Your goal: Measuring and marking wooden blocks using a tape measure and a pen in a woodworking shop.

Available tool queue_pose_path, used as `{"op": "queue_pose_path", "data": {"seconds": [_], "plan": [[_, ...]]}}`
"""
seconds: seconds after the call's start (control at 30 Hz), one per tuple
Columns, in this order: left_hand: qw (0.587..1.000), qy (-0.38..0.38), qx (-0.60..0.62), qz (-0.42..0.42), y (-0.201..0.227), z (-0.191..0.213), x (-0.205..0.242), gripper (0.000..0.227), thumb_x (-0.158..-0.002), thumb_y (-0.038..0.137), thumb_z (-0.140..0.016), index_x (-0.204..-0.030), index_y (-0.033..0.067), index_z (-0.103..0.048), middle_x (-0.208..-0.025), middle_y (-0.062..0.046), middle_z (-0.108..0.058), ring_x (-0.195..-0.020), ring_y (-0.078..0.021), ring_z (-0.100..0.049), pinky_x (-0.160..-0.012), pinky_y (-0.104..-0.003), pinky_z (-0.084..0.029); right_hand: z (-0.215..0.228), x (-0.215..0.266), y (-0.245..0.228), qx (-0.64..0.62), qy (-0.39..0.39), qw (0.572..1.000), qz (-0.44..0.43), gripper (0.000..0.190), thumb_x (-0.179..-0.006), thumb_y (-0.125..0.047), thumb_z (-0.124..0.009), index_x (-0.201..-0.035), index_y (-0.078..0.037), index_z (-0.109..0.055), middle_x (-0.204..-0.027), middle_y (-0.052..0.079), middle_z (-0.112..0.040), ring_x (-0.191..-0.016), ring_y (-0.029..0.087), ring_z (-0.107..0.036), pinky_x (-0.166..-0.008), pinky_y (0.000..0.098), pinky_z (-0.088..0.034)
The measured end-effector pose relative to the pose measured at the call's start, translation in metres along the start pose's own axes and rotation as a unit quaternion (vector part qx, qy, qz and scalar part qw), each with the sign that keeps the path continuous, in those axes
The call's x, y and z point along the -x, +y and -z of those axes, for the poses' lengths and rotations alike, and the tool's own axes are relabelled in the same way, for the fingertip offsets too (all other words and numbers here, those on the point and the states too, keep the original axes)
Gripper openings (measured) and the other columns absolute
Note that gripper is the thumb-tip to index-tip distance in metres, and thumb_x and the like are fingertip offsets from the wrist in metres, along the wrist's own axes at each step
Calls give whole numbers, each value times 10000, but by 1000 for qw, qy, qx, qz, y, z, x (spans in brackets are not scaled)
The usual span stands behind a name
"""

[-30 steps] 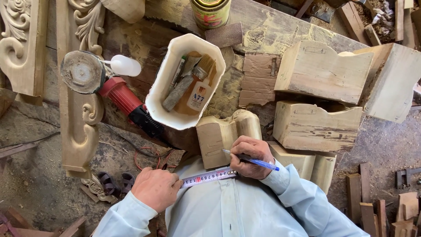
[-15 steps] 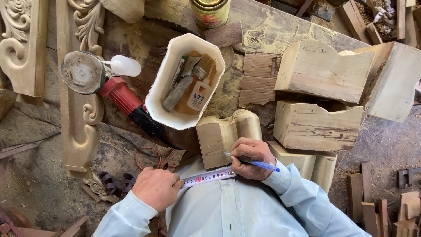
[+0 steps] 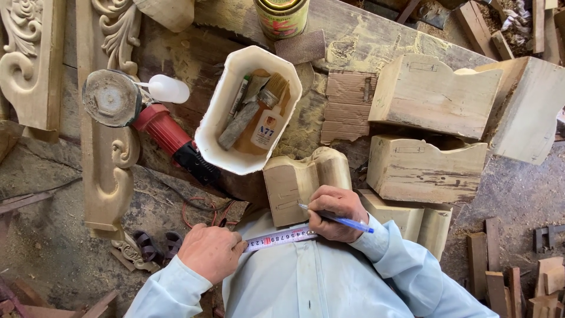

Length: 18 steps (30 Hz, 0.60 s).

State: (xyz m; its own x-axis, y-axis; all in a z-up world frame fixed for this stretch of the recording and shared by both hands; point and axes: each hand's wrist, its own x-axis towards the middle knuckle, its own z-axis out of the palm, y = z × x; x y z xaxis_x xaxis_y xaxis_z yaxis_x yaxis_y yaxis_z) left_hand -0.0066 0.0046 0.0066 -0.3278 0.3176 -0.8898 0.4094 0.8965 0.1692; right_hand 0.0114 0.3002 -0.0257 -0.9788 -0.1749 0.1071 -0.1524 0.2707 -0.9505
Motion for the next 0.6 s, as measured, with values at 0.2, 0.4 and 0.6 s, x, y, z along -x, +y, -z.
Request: {"op": "queue_pose_path", "data": {"seconds": [0.2,0.4,0.6], "plan": [[1000,-8,7,6,3,9,3,483,-1047,460,-406,-736,175,-642,-750,0,-706,-715,-316,-639,-805,-437,-422,-8,6,7,78,50,995,38,100,-694,-22,-606,-720,-115,-581,-756,28,-612,-547,153,-545,-498,248,-467],[1000,2,1,5,-1,-2,2,472,-1035,458,-399,-741,176,-636,-772,-17,-713,-753,-354,-650,-792,-465,-429,-4,4,7,45,20,998,31,50,-763,-59,-670,-760,-103,-648,-777,31,-664,-568,147,-614,-528,255,-524],[1000,3,21,15,0,-2,2,475,-1027,460,-416,-721,163,-625,-775,-4,-712,-753,-348,-630,-818,-457,-429,-4,5,9,73,12,996,55,64,-720,-46,-623,-738,-108,-625,-784,43,-637,-573,167,-594,-524,270,-509]]}}
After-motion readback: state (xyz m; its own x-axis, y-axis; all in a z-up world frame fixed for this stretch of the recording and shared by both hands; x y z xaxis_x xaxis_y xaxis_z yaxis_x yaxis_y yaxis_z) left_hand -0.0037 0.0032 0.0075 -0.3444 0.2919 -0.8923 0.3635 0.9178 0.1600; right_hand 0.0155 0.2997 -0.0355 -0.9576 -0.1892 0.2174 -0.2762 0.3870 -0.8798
